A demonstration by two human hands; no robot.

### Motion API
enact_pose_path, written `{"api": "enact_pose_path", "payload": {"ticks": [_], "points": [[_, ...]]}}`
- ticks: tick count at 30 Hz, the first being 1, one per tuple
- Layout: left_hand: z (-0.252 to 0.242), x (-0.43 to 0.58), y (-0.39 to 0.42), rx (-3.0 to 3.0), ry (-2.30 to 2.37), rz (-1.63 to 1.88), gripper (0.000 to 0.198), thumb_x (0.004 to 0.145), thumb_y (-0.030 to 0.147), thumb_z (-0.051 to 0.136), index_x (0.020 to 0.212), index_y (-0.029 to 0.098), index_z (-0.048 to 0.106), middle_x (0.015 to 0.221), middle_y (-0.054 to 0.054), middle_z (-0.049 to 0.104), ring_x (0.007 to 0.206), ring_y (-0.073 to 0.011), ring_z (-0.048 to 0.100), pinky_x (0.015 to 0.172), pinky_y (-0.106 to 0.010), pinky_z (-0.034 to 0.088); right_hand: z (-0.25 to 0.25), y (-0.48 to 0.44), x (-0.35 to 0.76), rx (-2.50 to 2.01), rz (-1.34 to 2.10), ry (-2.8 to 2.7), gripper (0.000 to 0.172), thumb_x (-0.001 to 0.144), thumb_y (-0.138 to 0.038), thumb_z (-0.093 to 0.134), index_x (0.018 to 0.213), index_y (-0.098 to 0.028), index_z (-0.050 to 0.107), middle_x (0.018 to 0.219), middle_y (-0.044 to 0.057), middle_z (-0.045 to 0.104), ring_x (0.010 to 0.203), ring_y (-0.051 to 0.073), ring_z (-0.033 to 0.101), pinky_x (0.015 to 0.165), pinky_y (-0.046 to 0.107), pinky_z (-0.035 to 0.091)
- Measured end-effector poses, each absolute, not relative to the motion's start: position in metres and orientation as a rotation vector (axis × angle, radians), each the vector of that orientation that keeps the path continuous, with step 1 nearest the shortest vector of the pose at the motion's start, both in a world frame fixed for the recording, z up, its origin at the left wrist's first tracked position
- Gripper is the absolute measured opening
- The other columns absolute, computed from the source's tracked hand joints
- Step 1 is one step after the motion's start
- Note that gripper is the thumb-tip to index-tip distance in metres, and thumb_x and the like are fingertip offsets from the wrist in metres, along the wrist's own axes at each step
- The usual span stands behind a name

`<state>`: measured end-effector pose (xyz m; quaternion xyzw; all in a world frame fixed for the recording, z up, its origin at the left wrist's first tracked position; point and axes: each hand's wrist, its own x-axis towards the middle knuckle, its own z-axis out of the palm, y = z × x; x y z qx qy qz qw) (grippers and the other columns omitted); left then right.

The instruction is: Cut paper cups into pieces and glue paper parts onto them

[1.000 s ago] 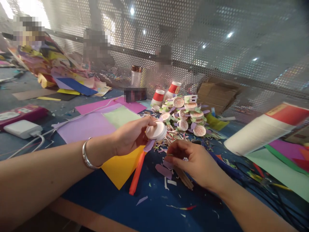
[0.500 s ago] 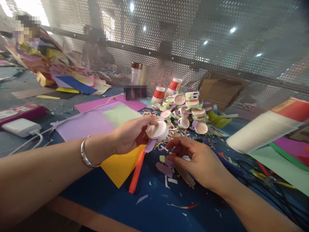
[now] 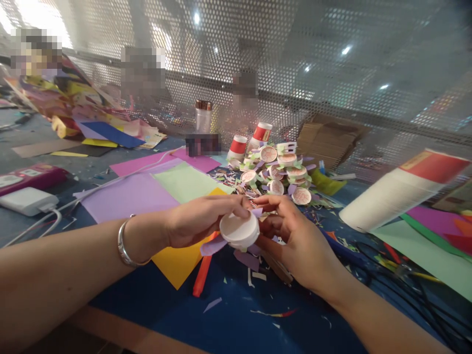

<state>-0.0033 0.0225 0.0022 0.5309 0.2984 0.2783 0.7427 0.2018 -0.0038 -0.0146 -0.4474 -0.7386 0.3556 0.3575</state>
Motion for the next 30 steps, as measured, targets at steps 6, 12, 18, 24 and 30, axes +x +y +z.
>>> {"api": "enact_pose_path", "payload": {"ticks": [6, 12, 18, 24, 30], "points": [[0.004, -0.003, 0.021, 1.453, 0.599, 0.52, 0.008, 0.081, 0.023, 0.059, 0.085, 0.016, 0.06, 0.071, 0.0, 0.058, 0.063, -0.0113, 0.051, 0.057, -0.021, 0.039, -0.017, -0.005, 0.204, -1.182, 0.845, -2.055, 0.056, 0.082, -0.02, 0.072, 0.131, -0.032, 0.047, 0.107, 0.002, 0.067, 0.072, 0.015, 0.066, 0.068, 0.033, 0.057], [0.005, -0.006, 0.025, 1.627, 0.571, 0.43, 0.013, 0.084, 0.027, 0.058, 0.084, 0.015, 0.061, 0.076, -0.001, 0.055, 0.065, -0.0116, 0.048, 0.057, -0.022, 0.038, -0.013, -0.011, 0.201, -1.216, 0.862, -2.089, 0.049, 0.081, -0.021, 0.072, 0.126, -0.031, 0.054, 0.094, 0.001, 0.068, 0.077, 0.019, 0.066, 0.071, 0.035, 0.057], [0.001, -0.009, 0.028, 1.427, 0.561, 0.574, 0.011, 0.081, 0.025, 0.06, 0.086, 0.016, 0.06, 0.066, 0.0, 0.057, 0.053, -0.0098, 0.05, 0.046, -0.018, 0.035, -0.012, -0.011, 0.204, -1.154, 0.996, -1.959, 0.048, 0.084, -0.025, 0.073, 0.127, -0.031, 0.054, 0.093, 0.001, 0.07, 0.074, 0.017, 0.066, 0.067, 0.032, 0.056], [0.004, -0.012, 0.029, 1.259, 0.577, 0.679, 0.008, 0.081, 0.021, 0.058, 0.087, 0.016, 0.06, 0.071, -0.003, 0.062, 0.055, -0.0119, 0.056, 0.049, -0.02, 0.043, -0.006, -0.008, 0.203, -1.102, 1.188, -1.696, 0.028, 0.085, -0.032, 0.076, 0.108, -0.024, 0.062, 0.09, 0.0, 0.07, 0.071, 0.012, 0.068, 0.062, 0.025, 0.056], [0.002, -0.01, 0.029, 1.168, 0.605, 0.739, 0.006, 0.082, 0.02, 0.059, 0.087, 0.016, 0.058, 0.067, -0.001, 0.061, 0.052, -0.0098, 0.052, 0.042, -0.017, 0.035, 0.0, -0.009, 0.202, -1.107, 1.149, -1.617, 0.023, 0.081, -0.031, 0.081, 0.097, -0.02, 0.068, 0.076, -0.002, 0.069, 0.062, 0.009, 0.063, 0.058, 0.021, 0.053]]}}
